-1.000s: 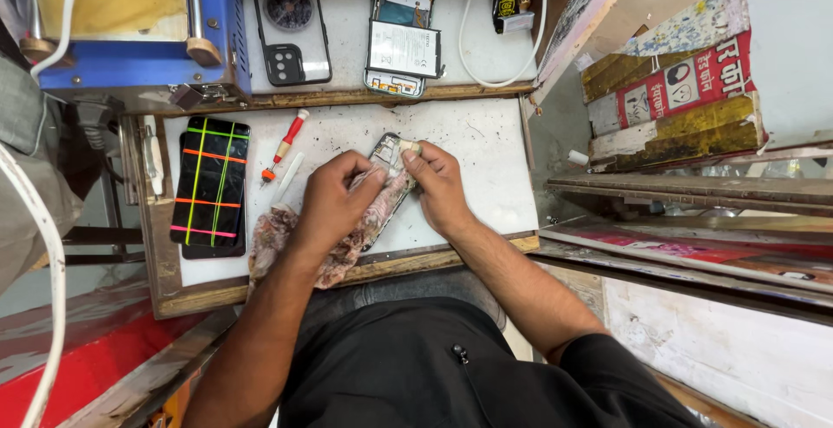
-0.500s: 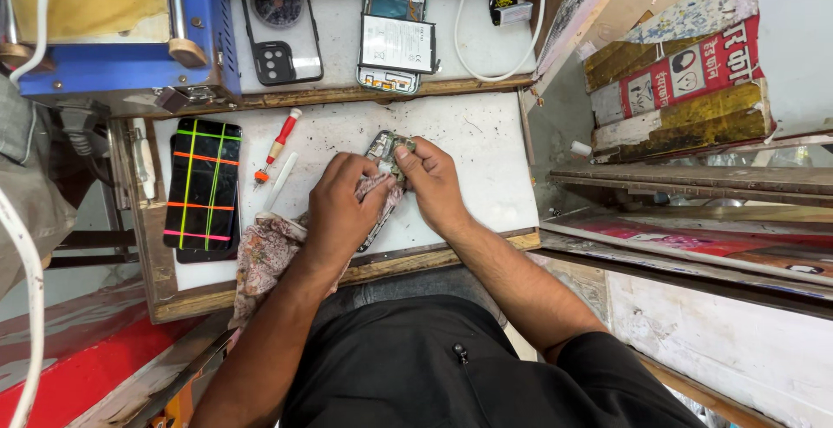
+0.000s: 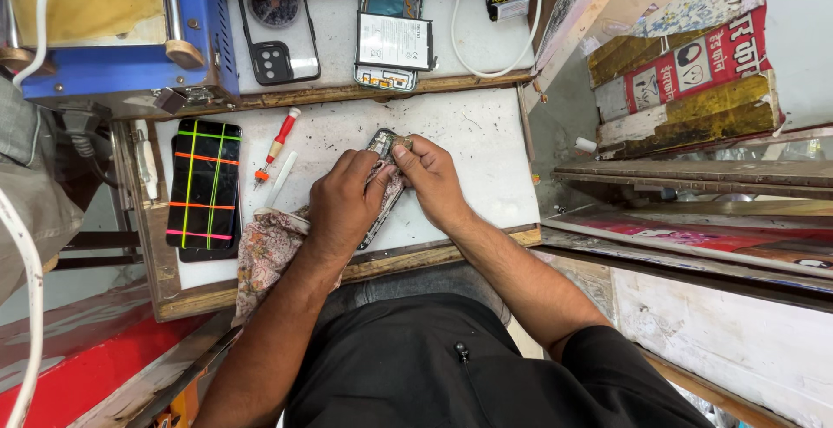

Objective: The person disassembles a smartphone by prying open the case and removing the screen assembly. They then use a cloth to wipe the interior frame and components. The person handles a screwdriver, a prying tool, and a cloth during the process.

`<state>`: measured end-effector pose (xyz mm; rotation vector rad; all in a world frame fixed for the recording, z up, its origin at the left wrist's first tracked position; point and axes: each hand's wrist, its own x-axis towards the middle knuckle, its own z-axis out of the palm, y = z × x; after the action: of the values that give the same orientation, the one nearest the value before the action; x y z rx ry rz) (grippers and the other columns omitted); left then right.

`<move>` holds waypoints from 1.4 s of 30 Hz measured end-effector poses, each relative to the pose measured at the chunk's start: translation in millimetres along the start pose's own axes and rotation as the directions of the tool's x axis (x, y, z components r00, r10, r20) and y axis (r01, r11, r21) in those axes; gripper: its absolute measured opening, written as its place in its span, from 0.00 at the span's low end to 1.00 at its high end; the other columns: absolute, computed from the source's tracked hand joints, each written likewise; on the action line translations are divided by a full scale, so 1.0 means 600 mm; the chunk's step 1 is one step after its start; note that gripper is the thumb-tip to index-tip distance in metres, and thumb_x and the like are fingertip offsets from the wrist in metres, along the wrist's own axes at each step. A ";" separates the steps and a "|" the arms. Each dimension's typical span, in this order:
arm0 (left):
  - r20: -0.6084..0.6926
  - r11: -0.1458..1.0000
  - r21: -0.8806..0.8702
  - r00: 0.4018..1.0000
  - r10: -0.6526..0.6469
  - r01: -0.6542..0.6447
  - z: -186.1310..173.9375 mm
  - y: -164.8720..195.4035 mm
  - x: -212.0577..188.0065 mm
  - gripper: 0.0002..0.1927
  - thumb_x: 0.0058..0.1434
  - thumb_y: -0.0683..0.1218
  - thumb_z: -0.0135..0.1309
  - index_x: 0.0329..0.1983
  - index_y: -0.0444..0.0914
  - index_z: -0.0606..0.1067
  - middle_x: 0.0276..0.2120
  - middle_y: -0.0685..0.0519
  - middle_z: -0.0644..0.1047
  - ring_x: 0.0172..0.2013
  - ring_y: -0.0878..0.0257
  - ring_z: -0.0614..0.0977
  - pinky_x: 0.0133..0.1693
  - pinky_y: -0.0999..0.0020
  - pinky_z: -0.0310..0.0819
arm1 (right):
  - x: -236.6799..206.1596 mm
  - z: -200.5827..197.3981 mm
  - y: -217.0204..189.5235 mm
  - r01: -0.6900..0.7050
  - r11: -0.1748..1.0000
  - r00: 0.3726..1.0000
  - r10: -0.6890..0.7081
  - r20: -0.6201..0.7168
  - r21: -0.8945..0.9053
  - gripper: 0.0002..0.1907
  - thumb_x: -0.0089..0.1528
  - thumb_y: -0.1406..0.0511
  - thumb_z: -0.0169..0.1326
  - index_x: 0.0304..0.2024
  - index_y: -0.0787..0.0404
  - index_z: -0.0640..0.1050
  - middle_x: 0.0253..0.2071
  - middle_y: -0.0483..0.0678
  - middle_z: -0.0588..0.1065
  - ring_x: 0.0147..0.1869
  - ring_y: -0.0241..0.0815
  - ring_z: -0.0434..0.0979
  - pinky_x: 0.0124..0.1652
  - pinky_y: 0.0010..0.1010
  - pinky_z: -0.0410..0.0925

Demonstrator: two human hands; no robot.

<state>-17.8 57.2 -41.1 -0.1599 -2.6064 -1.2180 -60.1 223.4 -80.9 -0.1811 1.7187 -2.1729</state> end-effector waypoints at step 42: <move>0.007 0.946 -0.272 0.984 -0.180 0.175 -0.035 -0.027 -0.033 0.08 0.65 0.39 0.61 0.34 0.33 0.73 0.36 0.48 0.78 0.35 0.55 0.80 0.38 0.63 0.74 | -0.002 0.015 0.002 0.031 0.994 0.999 -0.032 -0.009 -0.101 0.12 0.74 0.61 0.49 0.40 0.62 0.76 0.30 0.39 0.74 0.32 0.25 0.69 0.31 0.20 0.67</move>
<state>1.5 30.6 -45.7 0.0369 -2.4697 -1.6300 -55.8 215.4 -79.8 -0.2245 1.8442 -2.1139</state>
